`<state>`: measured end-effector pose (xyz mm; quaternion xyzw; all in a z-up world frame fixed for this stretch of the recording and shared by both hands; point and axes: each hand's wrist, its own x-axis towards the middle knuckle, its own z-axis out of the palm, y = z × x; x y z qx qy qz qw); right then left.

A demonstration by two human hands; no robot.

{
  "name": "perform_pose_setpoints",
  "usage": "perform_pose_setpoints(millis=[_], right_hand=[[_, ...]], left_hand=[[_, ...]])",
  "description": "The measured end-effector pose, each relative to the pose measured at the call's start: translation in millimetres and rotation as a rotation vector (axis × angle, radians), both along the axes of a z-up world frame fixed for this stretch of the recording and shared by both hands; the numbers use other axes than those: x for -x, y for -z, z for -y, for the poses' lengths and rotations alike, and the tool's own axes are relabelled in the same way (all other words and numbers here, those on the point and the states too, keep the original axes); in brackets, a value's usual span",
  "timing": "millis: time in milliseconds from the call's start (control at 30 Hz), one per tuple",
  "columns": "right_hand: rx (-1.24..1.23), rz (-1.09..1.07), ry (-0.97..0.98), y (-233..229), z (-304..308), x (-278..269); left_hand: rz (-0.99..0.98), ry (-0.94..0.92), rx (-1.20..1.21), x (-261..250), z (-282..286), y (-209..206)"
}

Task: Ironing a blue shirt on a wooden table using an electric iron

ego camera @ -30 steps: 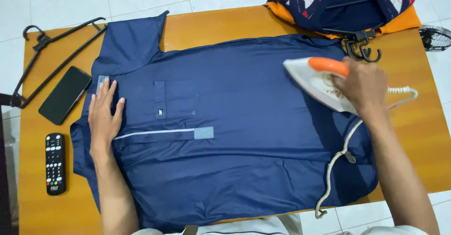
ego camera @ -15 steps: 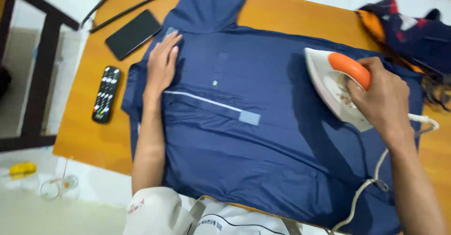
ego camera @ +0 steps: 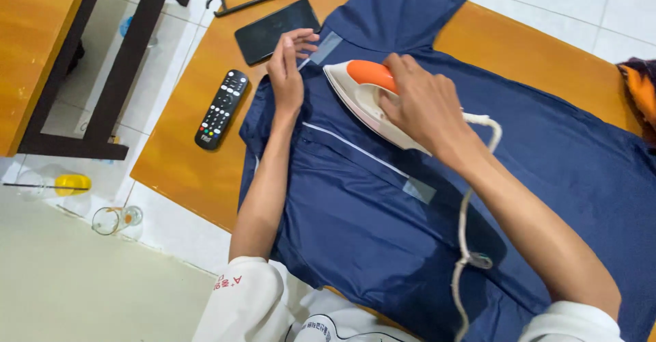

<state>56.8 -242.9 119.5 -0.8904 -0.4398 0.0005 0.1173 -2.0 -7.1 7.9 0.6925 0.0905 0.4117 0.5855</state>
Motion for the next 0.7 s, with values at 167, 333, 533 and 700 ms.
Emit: perform_pose_setpoints(millis=[167, 333, 533, 700], right_hand=[[0.002, 0.009, -0.057, 23, -31, -7], [-0.035, -0.262, -0.075, -11, -31, -8], [-0.147, -0.723, -0.050, -29, -22, -19], [-0.189, -0.952, 0.094, -40, -17, -20]], left_hand=[[-0.053, -0.003, 0.001, 1, 3, -5], [-0.108, 0.006, -0.036, 2, 4, -8], [-0.098, -0.001, -0.096, 1, 5, -8], [-0.096, 0.010, -0.096, 2, 6, -8]])
